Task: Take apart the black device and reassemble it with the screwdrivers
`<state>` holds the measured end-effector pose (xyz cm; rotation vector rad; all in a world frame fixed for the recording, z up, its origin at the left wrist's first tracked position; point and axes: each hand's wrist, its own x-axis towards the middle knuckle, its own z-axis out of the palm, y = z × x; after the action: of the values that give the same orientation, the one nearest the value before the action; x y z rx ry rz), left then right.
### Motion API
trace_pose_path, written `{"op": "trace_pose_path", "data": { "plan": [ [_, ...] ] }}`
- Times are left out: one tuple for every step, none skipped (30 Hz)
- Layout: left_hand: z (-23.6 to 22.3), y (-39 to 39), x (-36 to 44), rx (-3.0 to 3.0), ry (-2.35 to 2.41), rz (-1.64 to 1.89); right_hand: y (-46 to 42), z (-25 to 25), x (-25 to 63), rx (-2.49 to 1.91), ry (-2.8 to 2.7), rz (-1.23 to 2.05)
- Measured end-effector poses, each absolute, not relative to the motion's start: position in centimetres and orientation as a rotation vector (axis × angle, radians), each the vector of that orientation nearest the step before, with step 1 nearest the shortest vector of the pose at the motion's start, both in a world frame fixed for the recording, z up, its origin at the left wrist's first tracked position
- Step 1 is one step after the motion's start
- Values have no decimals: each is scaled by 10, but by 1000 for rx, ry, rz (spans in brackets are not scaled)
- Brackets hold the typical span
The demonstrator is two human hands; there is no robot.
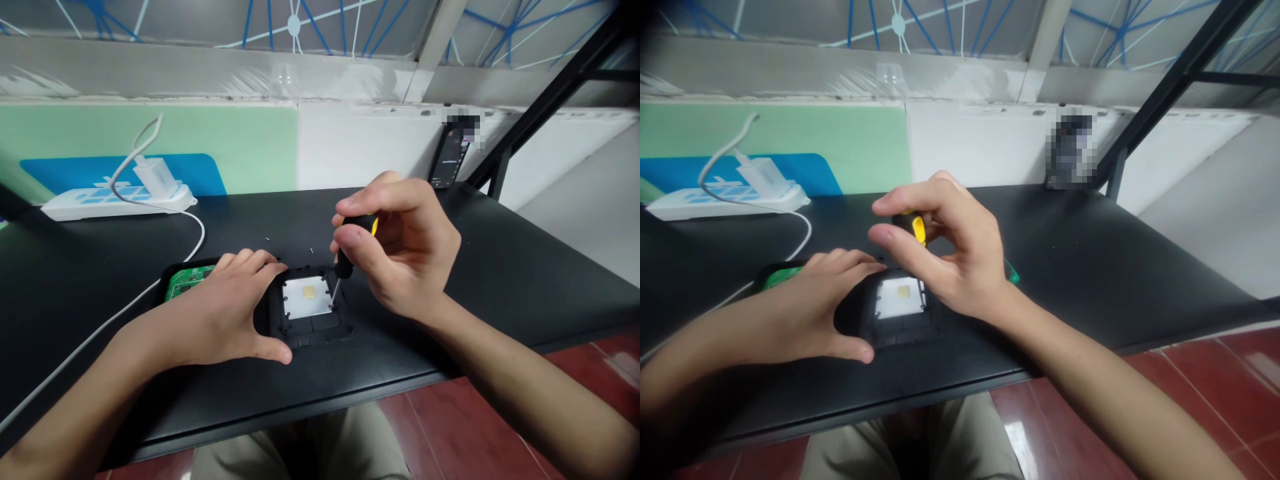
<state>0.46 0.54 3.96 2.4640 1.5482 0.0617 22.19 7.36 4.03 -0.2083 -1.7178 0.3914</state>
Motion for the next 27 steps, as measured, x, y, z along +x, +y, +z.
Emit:
{"op": "trace_pose_path", "data": {
  "plan": [
    [40, 5, 5, 2465, 1550, 58, 73, 40, 221, -213, -1711, 405],
    [40, 5, 4, 2466, 1551, 54, 72, 40, 221, -218, -1702, 418],
    [40, 5, 4, 2465, 1551, 51, 70, 40, 220, -218, -1693, 432],
    [39, 5, 4, 2465, 1548, 49, 69, 39, 220, -213, -1685, 461],
    [38, 5, 3, 2468, 1546, 56, 67, 38, 220, -208, -1679, 505],
    [37, 5, 3, 2475, 1543, 65, 66, 38, 220, -202, -1677, 555],
    [37, 5, 3, 2485, 1541, 77, 65, 37, 220, -203, -1679, 605],
    [36, 6, 2, 2495, 1543, 84, 64, 36, 221, -204, -1690, 652],
    [35, 6, 2, 2502, 1544, 82, 63, 35, 222, -208, -1705, 687],
    [35, 6, 2, 2505, 1545, 72, 63, 35, 223, -216, -1720, 704],
    [35, 6, 2, 2504, 1546, 59, 64, 35, 223, -229, -1728, 702],
    [36, 6, 2, 2501, 1546, 45, 64, 36, 224, -243, -1726, 684],
    [36, 6, 2, 2496, 1546, 36, 65, 36, 225, -257, -1719, 647],
    [37, 6, 3, 2492, 1543, 32, 66, 37, 225, -270, -1710, 593],
    [38, 6, 3, 2488, 1542, 36, 66, 38, 225, -282, -1704, 532],
    [38, 6, 3, 2485, 1541, 44, 66, 39, 224, -290, -1702, 478],
    [38, 6, 3, 2481, 1540, 54, 66, 39, 223, -298, -1701, 441],
    [38, 5, 3, 2479, 1539, 66, 65, 40, 221, -309, -1698, 431],
    [38, 5, 2, 2479, 1540, 75, 64, 39, 220, -320, -1691, 444],
    [37, 5, 2, 2481, 1541, 85, 62, 38, 218, -326, -1680, 471],
    [37, 5, 2, 2486, 1539, 90, 61, 37, 217, -323, -1671, 504],
    [37, 5, 2, 2492, 1537, 93, 60, 36, 217, -314, -1669, 532],
    [36, 5, 2, 2497, 1534, 93, 60, 36, 217, -301, -1675, 547],
    [36, 6, 2, 2501, 1532, 89, 60, 36, 218, -288, -1689, 543],
    [36, 6, 2, 2500, 1531, 82, 61, 36, 220, -276, -1704, 514],
    [36, 6, 2, 2496, 1531, 74, 62, 36, 222, -270, -1718, 466],
    [36, 6, 3, 2489, 1532, 73, 63, 37, 223, -272, -1728, 407]
  ]
}}
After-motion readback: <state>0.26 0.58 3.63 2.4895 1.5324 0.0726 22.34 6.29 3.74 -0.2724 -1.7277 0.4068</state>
